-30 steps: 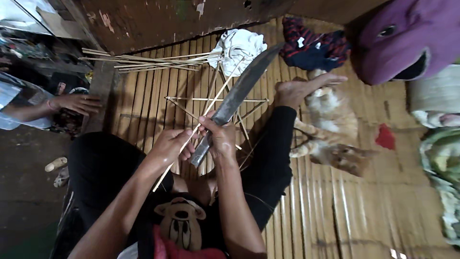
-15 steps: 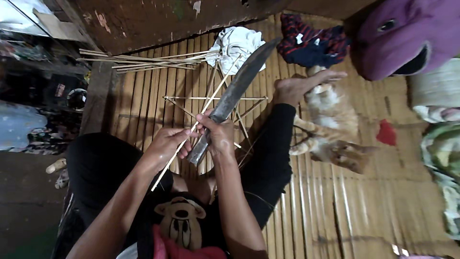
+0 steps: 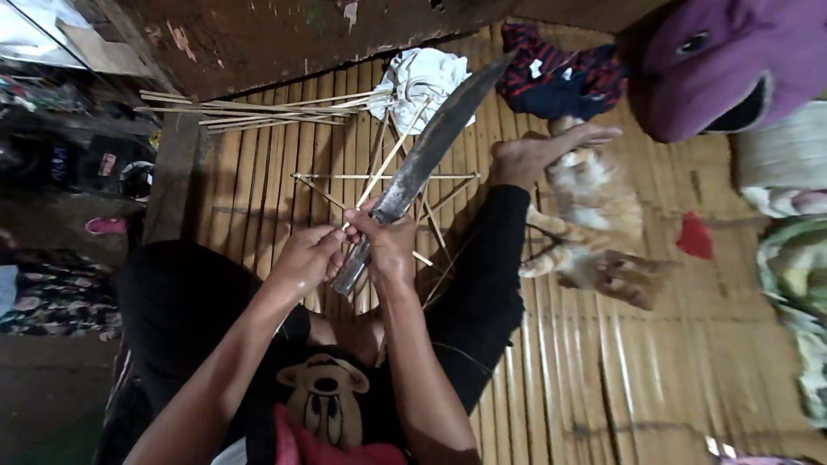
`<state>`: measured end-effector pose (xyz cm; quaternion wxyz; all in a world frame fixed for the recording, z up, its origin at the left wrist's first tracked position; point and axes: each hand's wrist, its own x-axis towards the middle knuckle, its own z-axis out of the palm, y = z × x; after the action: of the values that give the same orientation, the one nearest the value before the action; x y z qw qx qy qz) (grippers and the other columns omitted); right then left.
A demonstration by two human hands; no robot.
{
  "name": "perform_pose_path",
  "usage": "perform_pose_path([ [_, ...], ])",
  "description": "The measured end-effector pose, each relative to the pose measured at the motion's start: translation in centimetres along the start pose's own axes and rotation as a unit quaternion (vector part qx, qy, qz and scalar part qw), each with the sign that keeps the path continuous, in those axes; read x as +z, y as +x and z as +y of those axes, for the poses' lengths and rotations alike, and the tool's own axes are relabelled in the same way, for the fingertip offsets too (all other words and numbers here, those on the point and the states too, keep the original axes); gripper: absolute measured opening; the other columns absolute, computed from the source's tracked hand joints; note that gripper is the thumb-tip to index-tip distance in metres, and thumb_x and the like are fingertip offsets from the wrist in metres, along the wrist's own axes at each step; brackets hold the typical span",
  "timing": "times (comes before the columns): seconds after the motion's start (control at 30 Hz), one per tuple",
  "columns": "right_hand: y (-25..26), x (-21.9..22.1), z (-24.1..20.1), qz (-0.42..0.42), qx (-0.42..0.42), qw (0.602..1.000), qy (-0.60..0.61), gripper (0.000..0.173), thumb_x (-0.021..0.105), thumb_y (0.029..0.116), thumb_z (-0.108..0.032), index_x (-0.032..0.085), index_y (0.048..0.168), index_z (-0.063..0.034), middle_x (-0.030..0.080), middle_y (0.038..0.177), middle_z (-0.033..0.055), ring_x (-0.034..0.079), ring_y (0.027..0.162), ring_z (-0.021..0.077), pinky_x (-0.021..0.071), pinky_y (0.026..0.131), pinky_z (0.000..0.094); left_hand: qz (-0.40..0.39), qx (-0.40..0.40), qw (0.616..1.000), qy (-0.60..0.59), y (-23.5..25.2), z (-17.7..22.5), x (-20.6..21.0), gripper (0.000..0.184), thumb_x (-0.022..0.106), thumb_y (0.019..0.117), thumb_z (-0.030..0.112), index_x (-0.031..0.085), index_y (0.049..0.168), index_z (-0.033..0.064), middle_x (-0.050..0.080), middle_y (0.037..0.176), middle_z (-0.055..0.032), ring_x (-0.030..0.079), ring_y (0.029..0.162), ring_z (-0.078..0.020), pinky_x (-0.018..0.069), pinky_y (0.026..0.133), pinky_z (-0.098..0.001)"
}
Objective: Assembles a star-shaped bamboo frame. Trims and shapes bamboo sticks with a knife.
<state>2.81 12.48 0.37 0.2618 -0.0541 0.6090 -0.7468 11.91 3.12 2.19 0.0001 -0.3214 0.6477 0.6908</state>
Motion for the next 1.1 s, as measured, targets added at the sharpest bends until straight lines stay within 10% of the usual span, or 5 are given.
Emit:
perform_pose_path([
  [0.33,-0.2,-0.3,0.5,-0.006,-0.026,0.999,-0.042,0.016,0.077,0.088,-0.001,0.065,0.093,-0.0108,0.065,0.065,-0.0005,0.058,0.047,0.0041,0.0509,0.045,0.0182,0.046,0.027,0.982,0.179,-0.2,-0.3,-0.2,0.028,0.048,0.1099,0.017,0.073,0.103,0.0078,0.049,0.065,0.001,0.044,0.056,-0.0083,0.0393,0.055,-0.0256],
  [0.83,-0.5,-2.5,0.6,-0.098,0.045,0.962,0.252,0.013,0.067,0.0889,0.0,0.07,0.1,-0.0056,0.069,0.076,0.0037,0.056,0.049,0.0041,0.0511,0.047,0.0181,-0.058,-0.016,0.993,-0.098,-2.0,0.8,0.1,0.031,0.042,0.1094,0.008,0.07,0.097,0.004,0.044,0.06,0.0082,0.034,0.048,0.0033,0.0287,0.044,-0.0108],
  [1.1,-1.1,-1.8,0.2,-0.092,0.017,0.957,0.274,0.01,0.069,0.0875,0.002,0.072,0.096,-0.0025,0.062,0.058,0.0021,0.058,0.045,0.0073,0.0528,0.046,0.0224,-0.049,0.016,0.993,-0.11,-2.5,0.8,0.3,0.032,0.043,0.108,0.006,0.071,0.094,0.0049,0.046,0.06,0.0084,0.035,0.048,0.0037,0.0296,0.045,-0.0105],
])
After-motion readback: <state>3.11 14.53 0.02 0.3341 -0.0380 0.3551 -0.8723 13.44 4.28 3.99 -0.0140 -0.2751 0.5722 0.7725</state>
